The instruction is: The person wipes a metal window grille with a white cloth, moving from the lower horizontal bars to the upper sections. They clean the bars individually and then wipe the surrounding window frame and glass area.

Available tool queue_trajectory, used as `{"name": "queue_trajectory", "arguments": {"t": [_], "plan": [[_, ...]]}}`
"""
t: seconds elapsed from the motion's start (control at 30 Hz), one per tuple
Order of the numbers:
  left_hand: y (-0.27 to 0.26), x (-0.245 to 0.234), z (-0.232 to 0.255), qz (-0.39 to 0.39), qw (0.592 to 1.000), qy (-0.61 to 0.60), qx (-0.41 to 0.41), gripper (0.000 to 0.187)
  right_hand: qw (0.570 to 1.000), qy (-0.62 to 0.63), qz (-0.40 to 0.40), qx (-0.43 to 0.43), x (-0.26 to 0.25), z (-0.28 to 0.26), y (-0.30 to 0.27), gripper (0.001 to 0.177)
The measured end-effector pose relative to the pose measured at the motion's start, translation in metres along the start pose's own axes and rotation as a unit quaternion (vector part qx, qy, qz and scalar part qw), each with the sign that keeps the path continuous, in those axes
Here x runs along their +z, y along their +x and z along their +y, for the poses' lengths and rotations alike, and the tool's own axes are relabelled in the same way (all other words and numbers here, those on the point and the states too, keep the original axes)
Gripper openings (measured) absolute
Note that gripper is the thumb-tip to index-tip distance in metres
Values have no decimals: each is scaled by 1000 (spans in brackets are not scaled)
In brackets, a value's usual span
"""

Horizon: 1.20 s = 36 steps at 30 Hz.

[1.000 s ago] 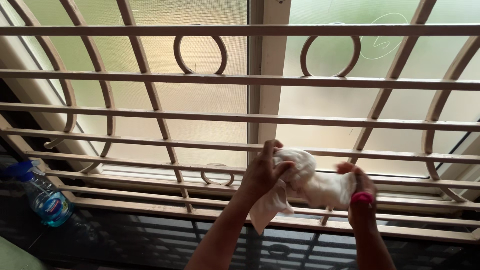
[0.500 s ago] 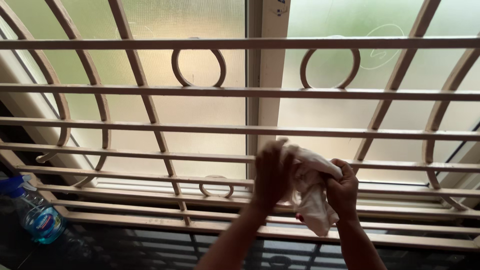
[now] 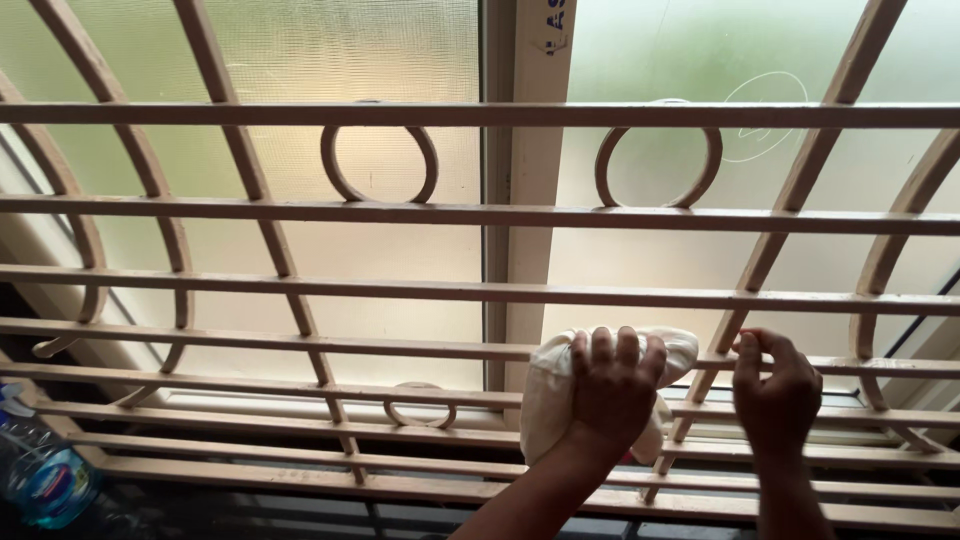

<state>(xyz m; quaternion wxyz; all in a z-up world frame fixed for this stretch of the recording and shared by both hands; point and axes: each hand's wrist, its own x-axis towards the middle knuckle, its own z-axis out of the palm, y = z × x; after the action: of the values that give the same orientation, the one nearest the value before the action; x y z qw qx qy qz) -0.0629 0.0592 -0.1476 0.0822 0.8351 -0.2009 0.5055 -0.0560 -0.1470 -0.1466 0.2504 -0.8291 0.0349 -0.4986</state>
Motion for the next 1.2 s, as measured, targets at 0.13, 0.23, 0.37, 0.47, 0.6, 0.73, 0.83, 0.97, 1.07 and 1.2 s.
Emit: {"name": "queue_trajectory", "arguments": {"t": [0.13, 0.23, 0.37, 0.47, 0.6, 0.73, 0.83, 0.97, 1.07, 1.2], "plan": [[42, 12, 18, -210, 969, -127, -37, 26, 991, 13, -119, 65, 5, 13, 37, 34], [83, 13, 36, -376, 916, -137, -29, 30, 970, 2, -222, 97, 5, 16, 55, 44], [100, 13, 50, -424, 896, -134, -15, 24, 960, 41, -275, 24, -2, 27, 60, 42], [77, 14, 43, -315, 939, -137, 8, 21, 953, -11, -303, 29, -1, 36, 59, 44], [45, 18, 16, -131, 983, -110, 70, 33, 939, -93, -330, 37, 4, 37, 59, 50], [10, 16, -45, -6, 993, -56, 108, 46, 948, -73, -306, 43, 3, 31, 52, 49], [-20, -2, -106, 30, 994, -11, 106, 44, 955, -69, -287, 34, 0, 23, 46, 49], [-40, -38, -177, 55, 993, 29, 100, 41, 958, -78, -271, 44, 1, 15, 41, 48], [-48, -69, -200, 106, 986, 70, 104, 42, 963, -83, -255, 33, 3, 16, 38, 48], [-37, -84, -199, 31, 993, 88, 68, 37, 964, -107, -241, 21, 9, 23, 34, 48]]}}
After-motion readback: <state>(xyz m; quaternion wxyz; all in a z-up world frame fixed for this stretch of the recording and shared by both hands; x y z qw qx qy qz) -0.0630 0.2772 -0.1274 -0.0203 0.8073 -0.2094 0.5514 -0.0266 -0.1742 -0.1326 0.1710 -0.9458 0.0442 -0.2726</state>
